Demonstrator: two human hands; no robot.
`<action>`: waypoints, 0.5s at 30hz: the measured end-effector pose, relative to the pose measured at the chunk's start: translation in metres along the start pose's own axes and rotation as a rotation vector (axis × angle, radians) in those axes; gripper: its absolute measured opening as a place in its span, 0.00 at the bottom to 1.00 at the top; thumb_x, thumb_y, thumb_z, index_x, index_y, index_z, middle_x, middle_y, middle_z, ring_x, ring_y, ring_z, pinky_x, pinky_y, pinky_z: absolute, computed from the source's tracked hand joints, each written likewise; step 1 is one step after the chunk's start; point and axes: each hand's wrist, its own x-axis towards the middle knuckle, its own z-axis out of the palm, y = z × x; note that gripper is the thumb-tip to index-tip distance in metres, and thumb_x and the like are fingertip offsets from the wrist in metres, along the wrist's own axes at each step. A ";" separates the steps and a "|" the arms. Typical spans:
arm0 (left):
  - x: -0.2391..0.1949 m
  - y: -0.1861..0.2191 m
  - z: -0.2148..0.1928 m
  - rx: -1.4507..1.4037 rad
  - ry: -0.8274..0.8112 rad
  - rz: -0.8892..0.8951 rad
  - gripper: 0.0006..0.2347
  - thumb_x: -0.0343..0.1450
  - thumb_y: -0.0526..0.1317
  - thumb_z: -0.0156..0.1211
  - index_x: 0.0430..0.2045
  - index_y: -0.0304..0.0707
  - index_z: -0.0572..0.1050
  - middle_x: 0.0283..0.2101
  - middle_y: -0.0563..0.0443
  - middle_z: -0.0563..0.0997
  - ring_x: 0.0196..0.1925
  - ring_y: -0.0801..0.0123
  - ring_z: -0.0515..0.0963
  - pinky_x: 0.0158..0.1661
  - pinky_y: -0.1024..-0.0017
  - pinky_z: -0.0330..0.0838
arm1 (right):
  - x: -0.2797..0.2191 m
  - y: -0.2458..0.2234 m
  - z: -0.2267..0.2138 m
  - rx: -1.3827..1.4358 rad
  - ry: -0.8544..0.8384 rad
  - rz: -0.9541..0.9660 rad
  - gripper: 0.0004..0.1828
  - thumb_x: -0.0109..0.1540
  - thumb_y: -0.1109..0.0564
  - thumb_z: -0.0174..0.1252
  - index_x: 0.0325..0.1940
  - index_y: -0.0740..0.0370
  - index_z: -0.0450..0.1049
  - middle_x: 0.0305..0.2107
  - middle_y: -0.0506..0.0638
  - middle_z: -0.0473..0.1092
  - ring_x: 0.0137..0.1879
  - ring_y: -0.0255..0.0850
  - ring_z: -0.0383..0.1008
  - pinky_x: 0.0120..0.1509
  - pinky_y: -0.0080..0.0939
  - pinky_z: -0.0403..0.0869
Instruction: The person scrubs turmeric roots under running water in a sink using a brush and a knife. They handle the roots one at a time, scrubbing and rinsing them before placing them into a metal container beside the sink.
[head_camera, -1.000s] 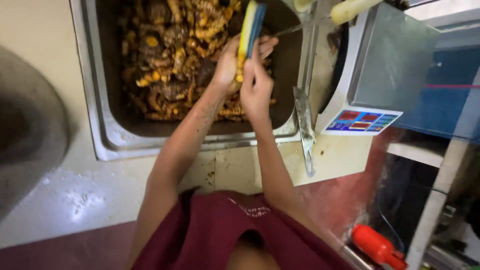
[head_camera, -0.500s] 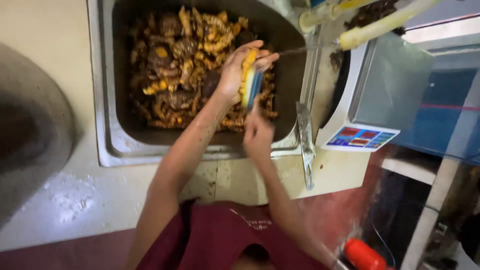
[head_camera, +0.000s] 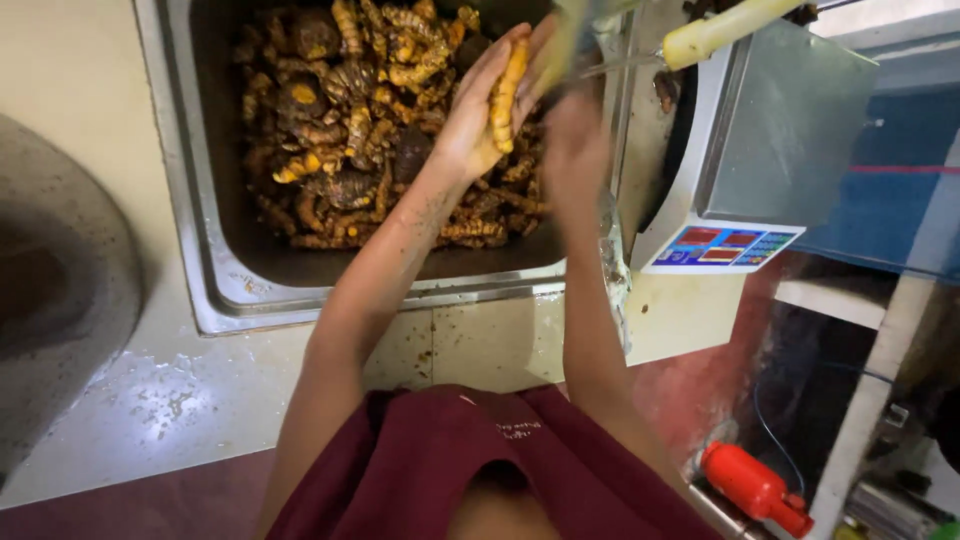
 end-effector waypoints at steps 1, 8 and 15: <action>-0.003 0.006 -0.001 0.014 -0.016 0.011 0.13 0.78 0.38 0.62 0.57 0.36 0.76 0.62 0.42 0.77 0.61 0.57 0.79 0.61 0.64 0.75 | -0.032 -0.012 0.004 0.014 0.007 -0.018 0.19 0.71 0.43 0.45 0.39 0.57 0.72 0.29 0.49 0.69 0.36 0.42 0.69 0.44 0.46 0.70; -0.002 -0.013 -0.008 0.284 0.070 0.046 0.17 0.78 0.43 0.54 0.56 0.25 0.73 0.55 0.31 0.80 0.53 0.55 0.83 0.56 0.65 0.76 | -0.064 0.001 0.027 0.061 -0.059 -0.117 0.25 0.74 0.57 0.43 0.76 0.64 0.58 0.63 0.59 0.68 0.59 0.42 0.73 0.63 0.40 0.69; 0.005 -0.025 0.033 0.447 0.107 -0.101 0.23 0.80 0.48 0.41 0.55 0.20 0.72 0.54 0.26 0.80 0.55 0.48 0.83 0.54 0.64 0.79 | -0.021 -0.001 0.000 0.085 -0.017 -0.138 0.25 0.75 0.58 0.42 0.78 0.60 0.57 0.24 0.45 0.57 0.30 0.36 0.57 0.36 0.43 0.58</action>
